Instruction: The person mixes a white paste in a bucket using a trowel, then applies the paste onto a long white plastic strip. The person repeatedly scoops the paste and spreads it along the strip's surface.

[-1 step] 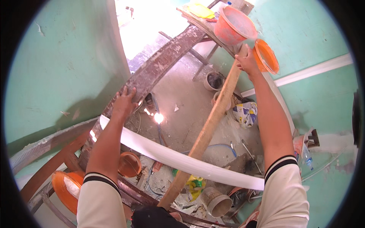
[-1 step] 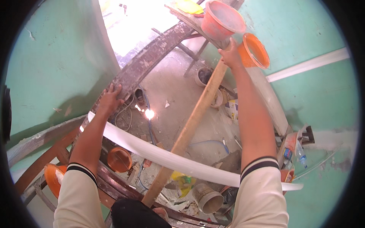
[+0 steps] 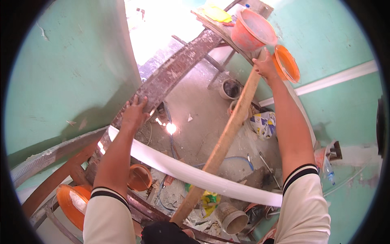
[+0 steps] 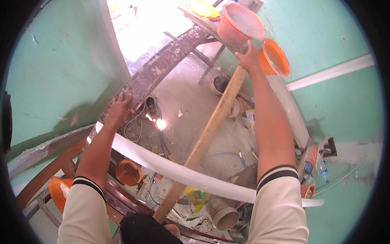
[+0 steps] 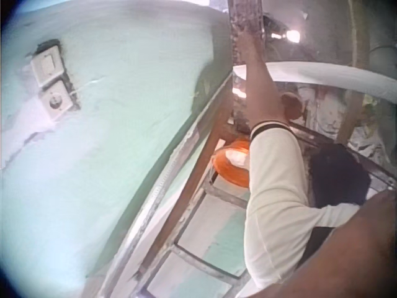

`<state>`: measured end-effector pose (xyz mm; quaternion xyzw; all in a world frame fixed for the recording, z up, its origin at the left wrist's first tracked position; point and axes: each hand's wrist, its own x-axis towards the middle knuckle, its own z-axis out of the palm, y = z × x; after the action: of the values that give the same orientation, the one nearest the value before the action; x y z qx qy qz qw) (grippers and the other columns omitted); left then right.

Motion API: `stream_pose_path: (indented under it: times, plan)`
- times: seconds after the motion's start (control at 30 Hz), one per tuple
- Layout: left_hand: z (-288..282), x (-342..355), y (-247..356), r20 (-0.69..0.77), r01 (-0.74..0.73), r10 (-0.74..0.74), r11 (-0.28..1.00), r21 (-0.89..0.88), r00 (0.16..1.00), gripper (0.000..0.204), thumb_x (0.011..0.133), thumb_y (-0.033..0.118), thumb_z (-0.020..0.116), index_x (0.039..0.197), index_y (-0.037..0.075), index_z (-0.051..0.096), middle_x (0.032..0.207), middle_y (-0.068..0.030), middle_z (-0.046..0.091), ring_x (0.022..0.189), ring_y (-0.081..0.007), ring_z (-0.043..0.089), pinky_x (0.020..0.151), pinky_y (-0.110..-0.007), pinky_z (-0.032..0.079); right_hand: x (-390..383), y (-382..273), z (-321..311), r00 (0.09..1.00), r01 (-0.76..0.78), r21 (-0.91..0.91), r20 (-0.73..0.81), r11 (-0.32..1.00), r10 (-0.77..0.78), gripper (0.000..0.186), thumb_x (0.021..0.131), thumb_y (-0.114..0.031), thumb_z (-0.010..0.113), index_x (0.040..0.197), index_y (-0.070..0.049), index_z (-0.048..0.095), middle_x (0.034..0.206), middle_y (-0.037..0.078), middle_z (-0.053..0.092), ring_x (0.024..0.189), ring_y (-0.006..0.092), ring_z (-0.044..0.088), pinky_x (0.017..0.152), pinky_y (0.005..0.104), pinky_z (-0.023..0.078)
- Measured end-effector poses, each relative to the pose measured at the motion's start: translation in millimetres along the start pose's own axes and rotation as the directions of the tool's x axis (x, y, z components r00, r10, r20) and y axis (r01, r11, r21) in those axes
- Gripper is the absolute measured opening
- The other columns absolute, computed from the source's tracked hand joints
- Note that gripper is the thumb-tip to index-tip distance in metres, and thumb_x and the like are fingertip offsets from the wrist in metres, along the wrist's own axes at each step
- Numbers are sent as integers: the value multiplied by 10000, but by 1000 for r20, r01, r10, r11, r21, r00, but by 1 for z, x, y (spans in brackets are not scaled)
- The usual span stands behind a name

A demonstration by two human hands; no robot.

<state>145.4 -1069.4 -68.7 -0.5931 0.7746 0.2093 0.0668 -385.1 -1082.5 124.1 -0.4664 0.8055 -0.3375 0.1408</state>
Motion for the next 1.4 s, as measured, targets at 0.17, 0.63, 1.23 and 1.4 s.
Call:
stream_pose_path:
  times: [0.17, 0.63, 1.23, 1.4]
  plan:
    - [-9, 0, 3, 58, 11, -12, 1000, 10, 998, 824, 906, 442, 772, 1619, 421, 358, 1742, -68, 237, 1536, -498, 299, 1115, -674, 446, 88, -21, 19, 983, -184, -206, -36, 961, 181, 1115, 886, -211, 783, 1692, -210, 13, 1202, 226, 686, 616, 241, 664, 450, 386, 500]
    - [-19, -11, -2, 7, 13, -13, 1000, 18, 1000, 845, 864, 440, 808, 1605, 390, 405, 1721, -118, 282, 1493, -540, 349, 1138, -557, 467, 65, 16, 65, 908, 17, -121, -414, 992, -66, 372, 805, -261, 860, 1105, -98, 713, 1055, 107, 759, 959, 247, 738, 837, 377, 552]
    - [-66, -147, 76, -99, -103, -45, -86, -991, 994, 573, 993, 505, 670, 1339, 54, 603, 1355, -207, 617, 1227, -323, 627, 1029, -490, 549, -373, -27, -46, 949, 316, 327, -134, 891, -287, 306, 841, 45, 779, 1131, -27, 714, 1067, 113, 758, 978, 185, 730, 846, 330, 579]
    - [-101, -265, 79, -164, -196, -141, -252, -948, 976, 327, 978, 274, 643, 1207, 42, 620, 1046, -91, 680, 849, -196, 690, 784, -401, 639, -402, -56, -25, 831, 515, 303, 52, 802, -554, 576, 775, -2, 843, 1315, -39, 644, 1315, 165, 685, 1089, 278, 724, 942, 361, 568]
